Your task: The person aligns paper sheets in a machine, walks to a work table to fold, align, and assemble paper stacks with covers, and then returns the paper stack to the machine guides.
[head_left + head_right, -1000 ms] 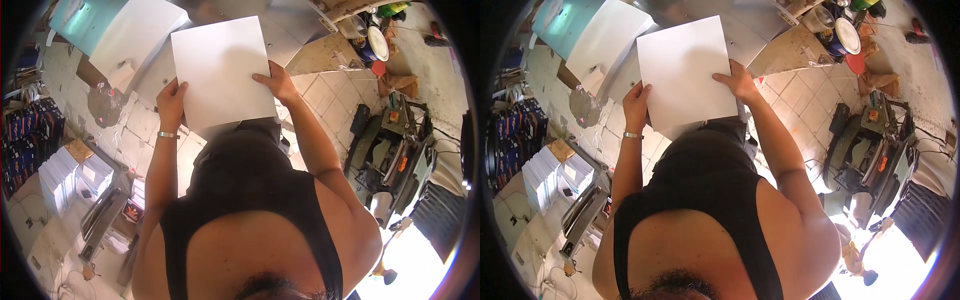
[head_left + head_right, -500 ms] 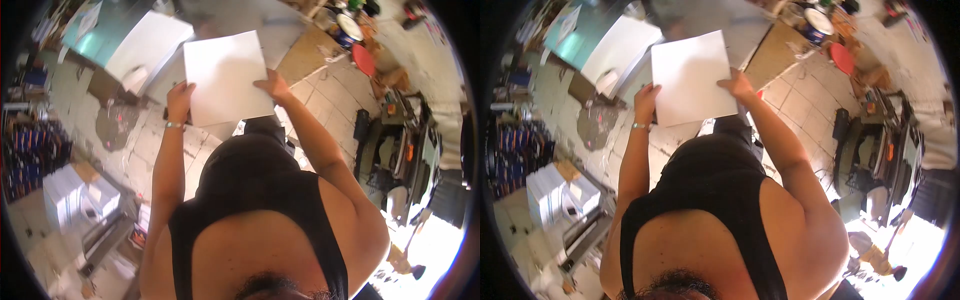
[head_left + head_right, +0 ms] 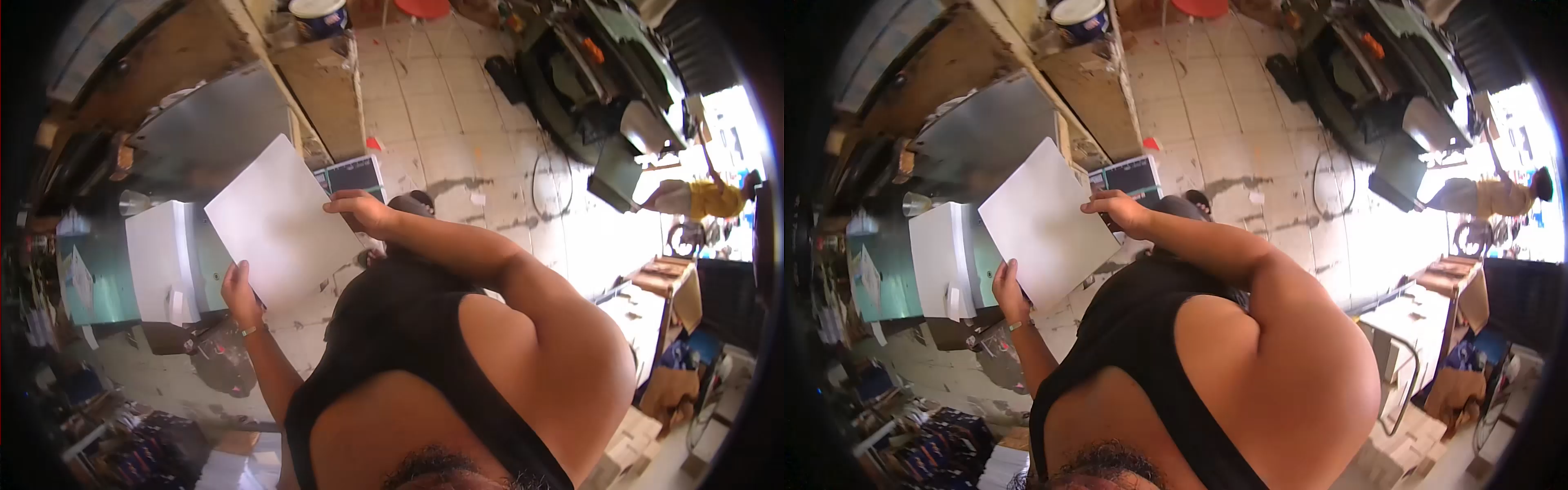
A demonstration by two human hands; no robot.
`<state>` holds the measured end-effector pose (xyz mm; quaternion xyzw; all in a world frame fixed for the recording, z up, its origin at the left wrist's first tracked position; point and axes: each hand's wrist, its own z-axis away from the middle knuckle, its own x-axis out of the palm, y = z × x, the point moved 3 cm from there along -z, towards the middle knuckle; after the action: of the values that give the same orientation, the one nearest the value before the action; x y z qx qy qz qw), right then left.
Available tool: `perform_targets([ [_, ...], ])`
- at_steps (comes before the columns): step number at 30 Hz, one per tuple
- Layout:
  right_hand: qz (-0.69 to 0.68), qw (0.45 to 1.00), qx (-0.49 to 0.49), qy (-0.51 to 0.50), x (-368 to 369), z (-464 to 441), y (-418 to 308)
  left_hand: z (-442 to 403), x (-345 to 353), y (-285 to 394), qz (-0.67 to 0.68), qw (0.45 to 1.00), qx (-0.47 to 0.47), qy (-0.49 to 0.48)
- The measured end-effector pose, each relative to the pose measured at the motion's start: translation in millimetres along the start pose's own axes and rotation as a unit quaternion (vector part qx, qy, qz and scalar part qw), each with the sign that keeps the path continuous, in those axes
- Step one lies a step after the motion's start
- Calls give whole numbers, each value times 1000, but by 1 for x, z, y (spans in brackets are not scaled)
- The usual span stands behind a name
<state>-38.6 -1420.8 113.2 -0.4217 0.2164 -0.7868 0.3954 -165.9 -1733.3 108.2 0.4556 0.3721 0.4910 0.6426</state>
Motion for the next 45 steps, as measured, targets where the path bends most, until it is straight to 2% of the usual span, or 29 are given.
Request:
perform_targets([
  [3, -47, 999, 3, -18, 2, 39, 3, 3, 6, 3, 9, 1000, -15, -7],
  [7, -34, 997, -51, -47, -17, 50, 26, 19, 27, 9, 12, 999, -32, -5],
  [8, 1, 999, -21, -34, -27, 56, 27, 23, 30, 5, -2, 999, -40, -7],
  [11, 74, 980, -183, 29, -48, 61, 48, 28, 53, -2, -17, 999, -47, -21],
  [12, 105, 984, -140, 38, -50, 81, 28, 33, 68, 0, -13, 999, -47, -24],
  [14, 138, 978, -121, 103, -71, 93, 32, 43, 105, 11, -12, 999, -32, -20],
  [16, 173, 965, -112, 162, -95, 106, 39, 36, 127, 0, -7, 998, -25, -61],
  [19, 105, 964, -84, 231, -114, 145, 42, 25, 165, -14, -9, 993, -39, -112],
  [20, 75, 962, -103, 243, -129, 150, 55, 22, 179, -18, -17, 990, -39, -132],
  [23, 62, 948, -145, 278, -159, 173, 70, 17, 219, -33, -13, 983, -47, -176],
  [27, 16, 938, -183, 293, -169, 208, 48, 18, 268, -42, 24, 970, -63, -234],
  [33, 25, 906, -178, 383, -218, 220, 46, 3, 343, -59, 15, 946, -81, -313],
  [35, 8, 890, -213, 404, -235, 215, 39, -13, 373, -73, 7, 940, -74, -333],
  [40, -43, 890, -247, 380, -333, 177, 29, -57, 475, -104, -6, 930, -67, -361],
  [45, -25, 870, -294, 395, -475, 120, -27, -137, 632, -118, -27, 922, -47, -382],
])
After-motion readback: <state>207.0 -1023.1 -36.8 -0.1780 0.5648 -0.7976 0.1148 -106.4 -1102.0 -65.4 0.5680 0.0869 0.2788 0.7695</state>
